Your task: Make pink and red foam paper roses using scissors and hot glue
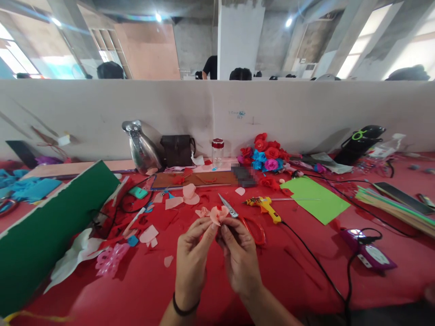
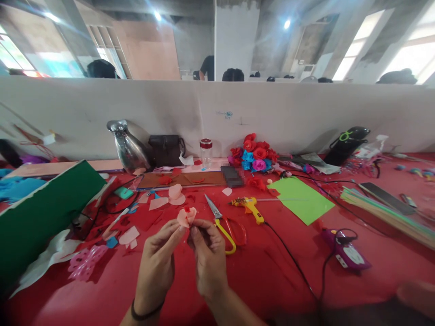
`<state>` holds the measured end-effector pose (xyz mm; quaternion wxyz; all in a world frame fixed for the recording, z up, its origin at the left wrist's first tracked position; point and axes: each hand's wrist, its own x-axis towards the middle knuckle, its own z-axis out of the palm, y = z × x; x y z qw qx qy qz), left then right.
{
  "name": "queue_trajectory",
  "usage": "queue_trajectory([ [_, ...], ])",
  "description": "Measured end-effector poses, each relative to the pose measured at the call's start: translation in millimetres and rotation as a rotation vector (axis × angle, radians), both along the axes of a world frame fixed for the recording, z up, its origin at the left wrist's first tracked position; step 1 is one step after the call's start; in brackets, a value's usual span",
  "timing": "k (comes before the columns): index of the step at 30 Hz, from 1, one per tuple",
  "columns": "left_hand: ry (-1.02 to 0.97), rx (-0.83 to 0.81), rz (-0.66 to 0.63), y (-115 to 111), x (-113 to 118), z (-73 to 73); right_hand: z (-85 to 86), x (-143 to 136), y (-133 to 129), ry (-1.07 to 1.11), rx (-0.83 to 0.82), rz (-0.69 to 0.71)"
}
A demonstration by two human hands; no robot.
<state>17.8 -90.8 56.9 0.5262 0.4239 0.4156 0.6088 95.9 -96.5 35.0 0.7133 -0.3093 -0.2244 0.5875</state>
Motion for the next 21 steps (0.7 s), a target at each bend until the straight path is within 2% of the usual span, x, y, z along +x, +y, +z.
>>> queue_trajectory([
  [3,-0.033,-0.004,0.028,2.9,4.4,-1.2,-0.6,-2.2,0.5,0.045,0.005,0.016],
  [9,-0.225,-0.033,0.041,5.9,11.2,-15.3,-0.6,-3.3,0.0,0.028,-0.016,0.0],
  [16,-0.266,-0.057,0.033,5.1,15.5,-14.1,2.6,2.1,4.4,-0.062,-0.007,0.014],
  [18,-0.312,-0.053,0.048,3.7,19.5,-14.7,4.2,4.8,3.8,-0.11,0.018,0.015],
  [21,-0.418,-0.089,0.097,1.6,26.9,-14.1,2.9,20.8,-7.3,-0.302,0.048,0.0],
])
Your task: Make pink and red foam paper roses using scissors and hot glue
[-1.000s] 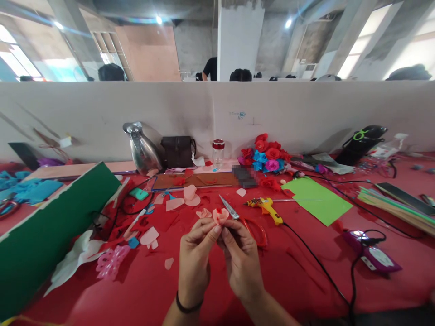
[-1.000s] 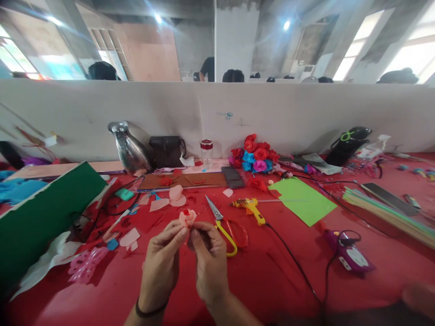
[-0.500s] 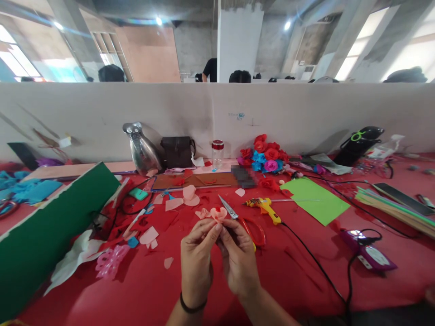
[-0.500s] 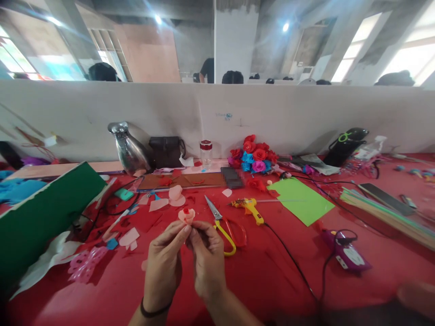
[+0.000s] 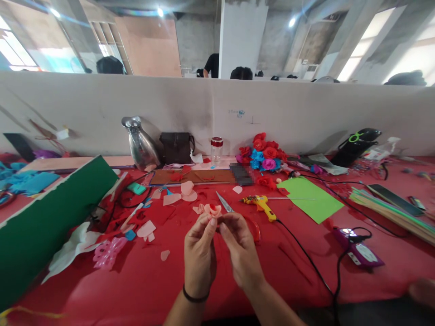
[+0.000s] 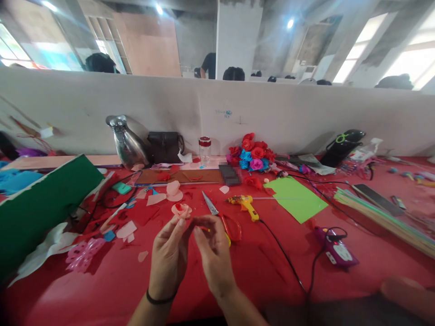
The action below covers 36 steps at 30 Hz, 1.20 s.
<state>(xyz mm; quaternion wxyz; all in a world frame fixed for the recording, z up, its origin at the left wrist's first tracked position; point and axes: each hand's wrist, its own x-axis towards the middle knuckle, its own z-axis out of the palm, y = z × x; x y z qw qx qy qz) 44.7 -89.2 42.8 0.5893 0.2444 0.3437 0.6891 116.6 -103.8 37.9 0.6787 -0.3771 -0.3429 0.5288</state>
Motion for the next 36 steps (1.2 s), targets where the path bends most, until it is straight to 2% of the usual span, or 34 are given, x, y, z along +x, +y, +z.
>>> queue_trajectory([
  [3,-0.106,-0.044,-0.014,0.1,6.9,4.4,-10.5,38.3,-26.7,-0.217,-0.055,-0.117],
  [7,-0.132,-0.037,-0.024,5.6,12.6,11.6,-33.4,107.7,-68.5,-0.434,-0.266,-0.299],
  [9,-0.095,0.016,-0.008,9.6,13.9,13.6,-41.1,134.0,-79.8,-0.507,-0.347,-0.337],
  [11,-0.043,0.086,-0.005,13.3,14.5,14.4,-41.3,145.2,-79.9,-0.57,-0.367,-0.354],
  [14,0.01,0.135,-0.022,16.8,14.9,14.6,-24.6,128.6,-61.1,-0.598,-0.286,-0.313],
  [16,0.02,0.113,-0.045,17.5,14.9,14.9,-6.0,100.7,-41.5,-0.545,-0.134,-0.283],
  [19,0.023,0.075,-0.055,16.7,13.7,16.9,20.3,53.7,-12.9,-0.421,0.018,-0.137],
  [22,-0.024,0.064,-0.074,15.0,11.3,21.5,34.0,22.1,5.6,-0.389,0.122,-0.056],
  [26,-0.125,0.016,-0.099,12.1,6.3,29.7,36.7,11.4,14.1,-0.405,0.189,-0.086],
  [31,-0.181,-0.107,-0.227,11.2,-6.1,34.0,35.6,15.2,13.0,-0.431,0.204,-0.067],
  [36,-0.111,-0.149,-0.339,22.7,-20.0,31.3,29.2,18.4,11.7,-0.419,0.191,0.002],
])
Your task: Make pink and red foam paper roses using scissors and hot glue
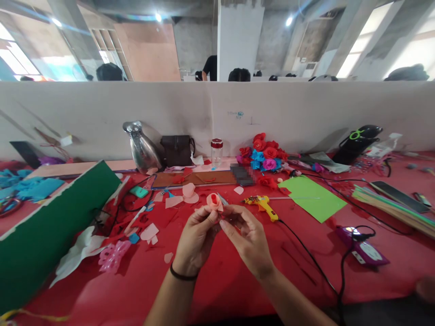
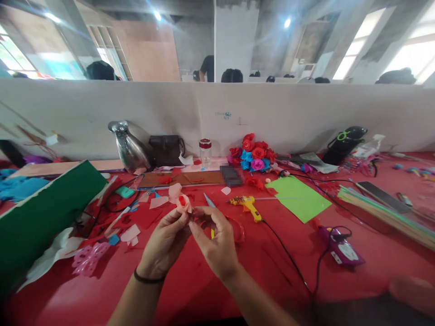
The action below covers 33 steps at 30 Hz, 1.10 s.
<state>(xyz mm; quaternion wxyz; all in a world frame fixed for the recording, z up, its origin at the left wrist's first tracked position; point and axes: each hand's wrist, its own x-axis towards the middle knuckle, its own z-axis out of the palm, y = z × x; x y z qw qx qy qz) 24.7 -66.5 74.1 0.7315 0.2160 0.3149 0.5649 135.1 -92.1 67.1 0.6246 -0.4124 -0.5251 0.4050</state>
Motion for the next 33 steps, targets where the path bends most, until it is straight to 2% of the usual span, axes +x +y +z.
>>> queue_trajectory([
  [4,0.073,0.058,0.005,3.7,0.8,-0.4,-3.5,-2.0,3.9,0.025,-0.007,-0.049],
  [8,0.04,0.11,0.038,-1.6,8.1,-4.1,-5.0,-9.0,9.2,0.038,0.0,-0.135],
  [20,0.076,0.09,0.096,0.2,12.1,-22.5,-28.7,-18.6,18.8,0.142,0.009,-0.221],
  [26,0.03,0.062,0.14,-0.9,11.4,-21.2,-29.9,-27.9,16.9,0.3,-0.057,-0.132],
  [28,0.021,0.029,0.124,1.2,6.8,-22.6,-37.3,-17.4,16.6,0.269,-0.072,-0.154],
  [30,-0.001,-0.032,0.078,6.0,0.2,-26.9,-50.4,8.0,19.6,0.136,-0.105,-0.268],
  [31,-0.014,-0.066,0.052,9.6,-3.4,-30.2,-58.2,25.9,22.7,0.021,-0.129,-0.344],
  [33,-0.022,-0.134,0.012,18.9,-10.3,-38.7,-73.8,66.9,31.6,-0.341,-0.191,-0.498],
])
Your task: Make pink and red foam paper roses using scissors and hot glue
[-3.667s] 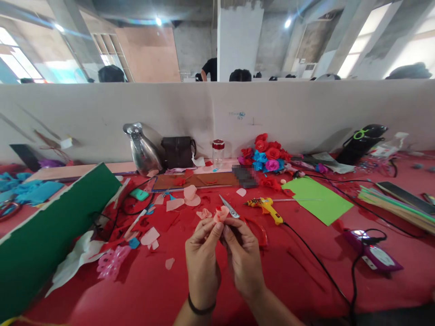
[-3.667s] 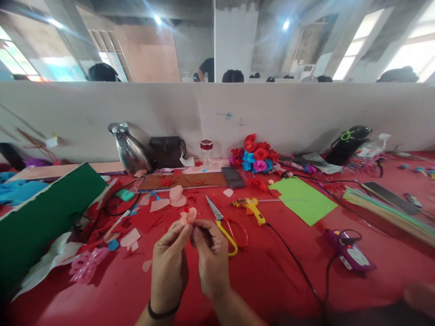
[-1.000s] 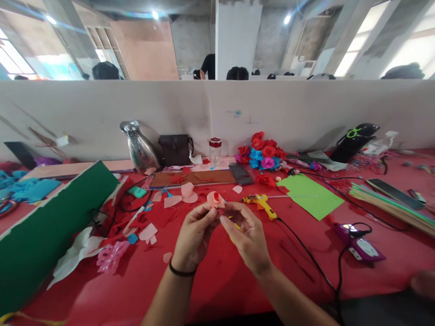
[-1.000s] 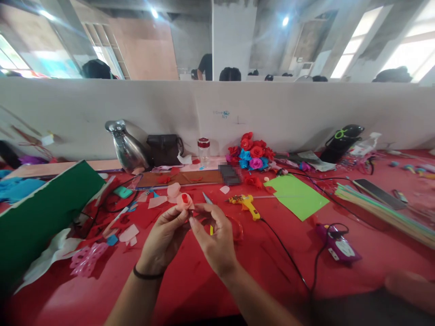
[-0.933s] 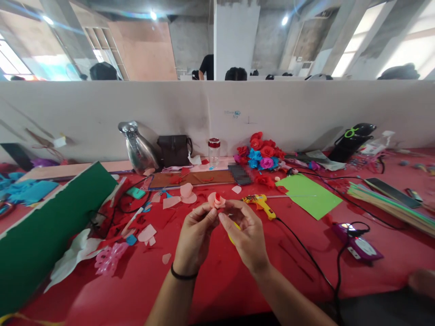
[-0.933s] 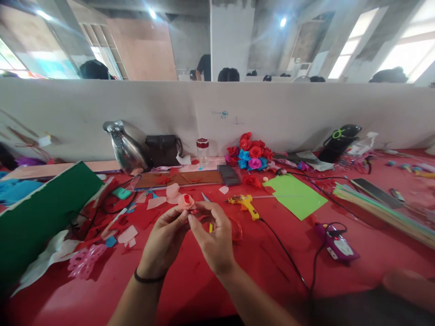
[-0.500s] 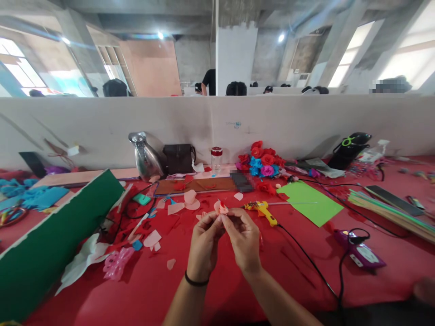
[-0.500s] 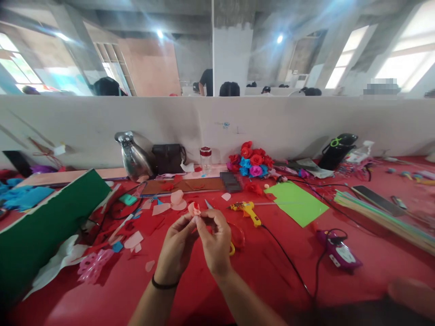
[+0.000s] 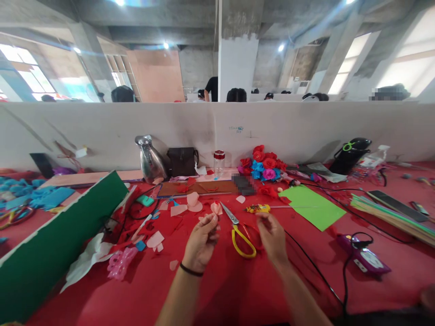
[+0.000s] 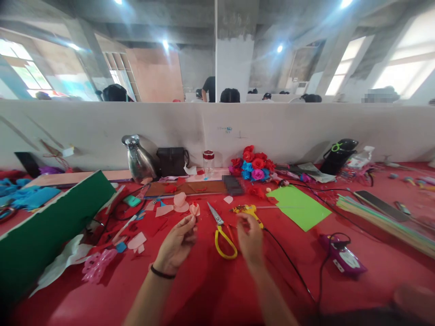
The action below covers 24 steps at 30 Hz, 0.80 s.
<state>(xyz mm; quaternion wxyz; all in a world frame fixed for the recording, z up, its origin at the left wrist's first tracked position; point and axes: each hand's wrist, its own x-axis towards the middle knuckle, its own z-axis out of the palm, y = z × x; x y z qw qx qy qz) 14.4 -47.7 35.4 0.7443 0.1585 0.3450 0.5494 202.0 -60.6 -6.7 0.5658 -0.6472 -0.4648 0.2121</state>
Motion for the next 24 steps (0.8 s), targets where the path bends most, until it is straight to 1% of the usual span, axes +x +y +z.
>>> queue_trajectory([
  [1,0.003,-0.034,-0.01,5.5,-2.9,-4.9,-6.8,20.4,5.3,-0.213,-0.108,-0.064],
  [2,0.004,-0.067,-0.028,11.3,-5.2,-10.1,-12.5,39.0,10.6,-0.408,-0.269,-0.138],
  [3,0.005,-0.1,-0.045,17.3,-7.0,-15.4,-17.0,54.9,15.9,-0.55,-0.449,-0.191],
  [4,0.004,-0.127,-0.052,23.3,-8.2,-20.7,-20.5,67.4,21.0,-0.578,-0.509,-0.208],
  [6,0.004,-0.156,-0.06,34.3,-9.1,-30.5,-25.0,83.1,30.6,-0.617,-0.589,-0.198],
  [10,0.014,-0.16,-0.058,47.6,-7.6,-44.5,-28.8,91.2,49.6,-0.636,-0.637,-0.12],
  [14,0.041,-0.128,-0.042,49.7,-4.7,-49.4,-31.8,90.3,64.9,-0.6,-0.629,-0.055],
  [17,0.067,-0.108,-0.029,49.2,-4.1,-50.1,-35.3,87.6,67.1,-0.557,-0.564,-0.054],
  [21,0.091,-0.113,-0.04,49.7,-7.2,-50.9,-38.4,82.4,60.4,-0.467,-0.438,-0.108],
  [24,0.099,-0.124,-0.066,50.2,-10.4,-50.7,-29.8,76.0,56.4,-0.372,-0.35,-0.107],
])
